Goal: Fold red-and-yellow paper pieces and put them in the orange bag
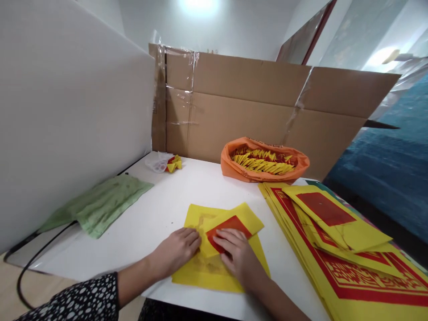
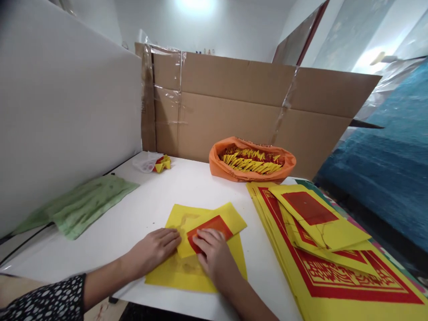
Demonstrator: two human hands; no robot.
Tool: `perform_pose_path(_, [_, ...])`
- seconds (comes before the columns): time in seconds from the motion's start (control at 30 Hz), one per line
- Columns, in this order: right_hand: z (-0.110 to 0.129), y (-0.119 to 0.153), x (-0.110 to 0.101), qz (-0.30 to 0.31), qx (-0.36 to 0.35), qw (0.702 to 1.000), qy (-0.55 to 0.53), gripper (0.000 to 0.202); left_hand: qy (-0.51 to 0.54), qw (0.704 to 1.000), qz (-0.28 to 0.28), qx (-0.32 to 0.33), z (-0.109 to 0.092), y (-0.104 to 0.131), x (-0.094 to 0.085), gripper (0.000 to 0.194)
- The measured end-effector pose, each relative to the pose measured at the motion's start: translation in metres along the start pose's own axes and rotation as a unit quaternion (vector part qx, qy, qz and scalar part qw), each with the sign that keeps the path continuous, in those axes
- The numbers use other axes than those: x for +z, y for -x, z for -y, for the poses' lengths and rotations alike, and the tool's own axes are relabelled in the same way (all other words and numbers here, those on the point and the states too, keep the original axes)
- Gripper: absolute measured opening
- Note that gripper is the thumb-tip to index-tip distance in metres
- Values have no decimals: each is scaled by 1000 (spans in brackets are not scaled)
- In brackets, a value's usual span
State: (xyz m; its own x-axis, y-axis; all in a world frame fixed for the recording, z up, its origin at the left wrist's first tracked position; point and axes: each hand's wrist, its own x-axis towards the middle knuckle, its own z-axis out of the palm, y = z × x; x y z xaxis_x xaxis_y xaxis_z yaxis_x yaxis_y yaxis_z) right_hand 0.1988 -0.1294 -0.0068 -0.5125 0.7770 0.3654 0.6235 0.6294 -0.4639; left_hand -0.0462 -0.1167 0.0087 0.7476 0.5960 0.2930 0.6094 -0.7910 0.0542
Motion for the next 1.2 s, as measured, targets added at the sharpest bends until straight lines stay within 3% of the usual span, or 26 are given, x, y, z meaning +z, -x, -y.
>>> perform_pose_path(0.13, [5,-5,3,-32,120,981,-150,8,79,996,-16,-40,3,0,6,22])
perform_pose_path(0.2, [4,-8,5,-40,186,960,-204,14,157,982,-23,-100,13,-4,6,22])
perform_pose_path(0.37, [3,-15,7,-25,256,910,-324,12,388,880,-9,-275,31,-17,9,32])
perform_pose_path(0.43, [5,-16,6,-24,266,915,-301,11,440,849,-18,-293,32,-19,13,38])
perform_pose_path(0.5, [6,-19,4,-21,258,934,-247,8,462,836,-26,-295,30,-20,15,40])
perform_pose_path(0.67, [3,-34,2,5,243,969,-41,21,388,866,-39,-313,26,-22,11,31])
perform_pose_path(0.9, [-6,-48,13,107,225,945,212,19,310,896,-20,-318,33,-21,21,40])
perform_pose_path(1.07, [-6,-52,15,134,215,928,273,21,206,939,-21,-274,28,-19,27,44])
perform_pose_path(1.2, [-4,-54,13,144,215,924,280,21,148,960,-26,-236,22,-21,21,40])
